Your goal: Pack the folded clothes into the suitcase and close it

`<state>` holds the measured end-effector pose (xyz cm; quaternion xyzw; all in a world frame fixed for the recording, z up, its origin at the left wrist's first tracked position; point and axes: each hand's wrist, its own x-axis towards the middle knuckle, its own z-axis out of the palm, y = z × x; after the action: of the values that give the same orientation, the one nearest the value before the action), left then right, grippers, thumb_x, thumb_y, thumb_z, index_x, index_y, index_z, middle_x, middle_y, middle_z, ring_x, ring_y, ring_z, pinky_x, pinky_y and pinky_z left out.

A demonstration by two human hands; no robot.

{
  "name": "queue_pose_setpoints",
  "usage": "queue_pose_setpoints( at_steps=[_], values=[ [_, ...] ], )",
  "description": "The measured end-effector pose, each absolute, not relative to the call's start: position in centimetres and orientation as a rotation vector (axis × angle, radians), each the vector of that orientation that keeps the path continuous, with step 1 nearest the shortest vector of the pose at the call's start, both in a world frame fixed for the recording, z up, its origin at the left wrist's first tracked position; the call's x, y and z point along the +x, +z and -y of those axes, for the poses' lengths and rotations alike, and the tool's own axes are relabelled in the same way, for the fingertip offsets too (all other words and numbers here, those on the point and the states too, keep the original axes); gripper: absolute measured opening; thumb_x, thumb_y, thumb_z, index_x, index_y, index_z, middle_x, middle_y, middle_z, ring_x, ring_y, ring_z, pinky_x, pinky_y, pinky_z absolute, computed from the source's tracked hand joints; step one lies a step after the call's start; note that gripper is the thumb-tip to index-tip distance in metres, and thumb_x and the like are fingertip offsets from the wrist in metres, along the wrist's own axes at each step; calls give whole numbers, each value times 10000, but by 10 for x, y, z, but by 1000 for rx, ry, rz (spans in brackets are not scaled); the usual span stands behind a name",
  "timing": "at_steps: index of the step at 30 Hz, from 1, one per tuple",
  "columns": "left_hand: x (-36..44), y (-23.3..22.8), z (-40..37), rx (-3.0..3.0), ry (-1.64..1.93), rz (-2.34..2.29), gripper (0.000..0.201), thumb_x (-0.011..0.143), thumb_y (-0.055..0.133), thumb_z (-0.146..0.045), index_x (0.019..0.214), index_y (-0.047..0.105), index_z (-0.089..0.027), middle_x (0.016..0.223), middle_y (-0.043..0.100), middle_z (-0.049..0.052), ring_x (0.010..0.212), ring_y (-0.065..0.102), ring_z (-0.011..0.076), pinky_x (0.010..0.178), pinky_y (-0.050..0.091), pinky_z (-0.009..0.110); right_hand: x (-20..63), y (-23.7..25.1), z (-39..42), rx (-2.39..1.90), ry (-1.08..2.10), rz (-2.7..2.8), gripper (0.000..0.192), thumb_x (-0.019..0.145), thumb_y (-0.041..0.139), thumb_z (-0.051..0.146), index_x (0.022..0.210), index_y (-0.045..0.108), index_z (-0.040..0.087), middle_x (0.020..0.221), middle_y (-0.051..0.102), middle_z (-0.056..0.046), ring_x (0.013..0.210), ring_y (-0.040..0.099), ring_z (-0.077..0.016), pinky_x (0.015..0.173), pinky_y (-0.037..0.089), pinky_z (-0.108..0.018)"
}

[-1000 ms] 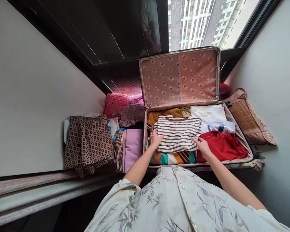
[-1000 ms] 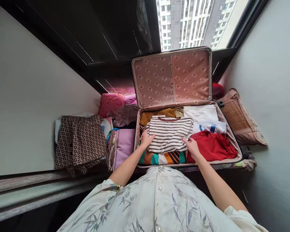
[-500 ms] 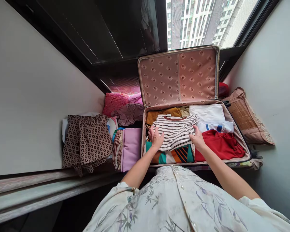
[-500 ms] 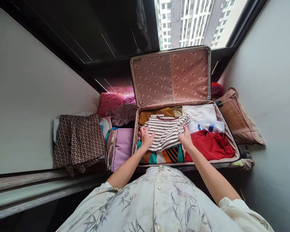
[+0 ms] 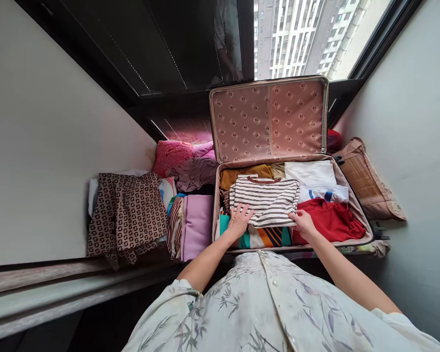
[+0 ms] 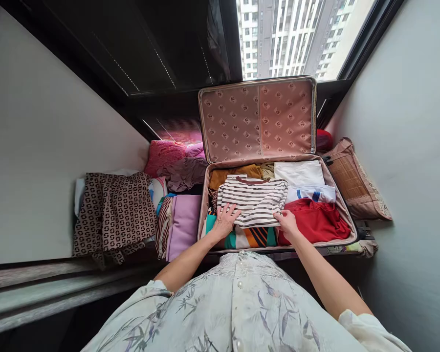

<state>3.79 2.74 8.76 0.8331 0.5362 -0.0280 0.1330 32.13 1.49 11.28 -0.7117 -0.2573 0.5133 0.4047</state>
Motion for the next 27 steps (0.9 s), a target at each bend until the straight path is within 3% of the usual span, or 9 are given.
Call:
queue_pose_setpoints(
  at_steps=[3, 6, 10, 13, 16, 21, 24, 27],
  values=[
    [36, 112, -55, 2424, -17, -1559, 437, 990, 441, -146, 1348, 672, -243, 1381, 655, 143, 1268, 580, 319, 1059, 414, 499, 315, 136, -44, -1734, 1320, 599, 383, 509, 764, 300, 815, 544, 229, 642, 612, 18, 541, 554, -151, 458, 442, -262],
    [24, 158, -98, 2435, 213, -1705, 393, 1021, 425, -219, 1330, 669, -203, 1226, 711, 133, 1085, 642, 279, 948, 452, 421, 308, 173, -87, -1559, 1286, 665, 402, 536, 762, 302, 880, 570, 222, 714, 637, 31, 615, 575, -136, 528, 462, -246],
    [-4, 231, -136, 2525, 620, -1839, 404, 1013, 440, -254, 1353, 655, -212, 1307, 675, 127, 1180, 595, 289, 995, 416, 419, 296, 222, -125, -1145, 1240, 838, 439, 609, 768, 340, 989, 582, 226, 832, 698, 8, 716, 625, -154, 656, 518, -287],
    [-23, 253, -118, 2616, 734, -1780, 461, 976, 465, -197, 1403, 635, -238, 1381, 642, 109, 1294, 533, 295, 1088, 364, 446, 291, 226, -116, -1101, 1235, 856, 456, 617, 768, 337, 1014, 567, 236, 803, 687, 26, 681, 608, -142, 659, 513, -283],
    [-30, 222, -68, 2622, 588, -1713, 492, 962, 465, -153, 1410, 642, -253, 1412, 620, 116, 1337, 502, 300, 1116, 351, 468, 294, 187, -76, -1234, 1258, 877, 483, 636, 735, 343, 1072, 558, 235, 771, 669, 36, 640, 578, -132, 619, 489, -258],
    [-22, 122, 14, 2400, -134, -1523, 554, 915, 461, -48, 1379, 664, -274, 1383, 621, 128, 1219, 570, 288, 1003, 442, 430, 310, 87, 7, -1611, 1367, 1102, 724, 661, 568, 293, 1378, 506, 217, 766, 657, 22, 589, 547, -140, 540, 467, -251],
    [-20, 92, 36, 2335, -195, -1533, 629, 899, 434, -14, 1452, 601, -263, 1447, 561, 139, 1241, 539, 294, 1027, 435, 434, 323, 56, 30, -1735, 1378, 1296, 816, 687, 500, 265, 1501, 461, 220, 736, 630, 35, 545, 514, -128, 537, 477, -252],
    [-21, 91, 39, 2309, -143, -1563, 746, 836, 470, 26, 1508, 535, -294, 1519, 479, 135, 1309, 474, 309, 1061, 408, 456, 328, 55, 29, -1755, 1263, 1470, 787, 693, 501, 230, 1479, 538, 238, 701, 607, 44, 543, 512, -125, 603, 507, -271]
  ],
)
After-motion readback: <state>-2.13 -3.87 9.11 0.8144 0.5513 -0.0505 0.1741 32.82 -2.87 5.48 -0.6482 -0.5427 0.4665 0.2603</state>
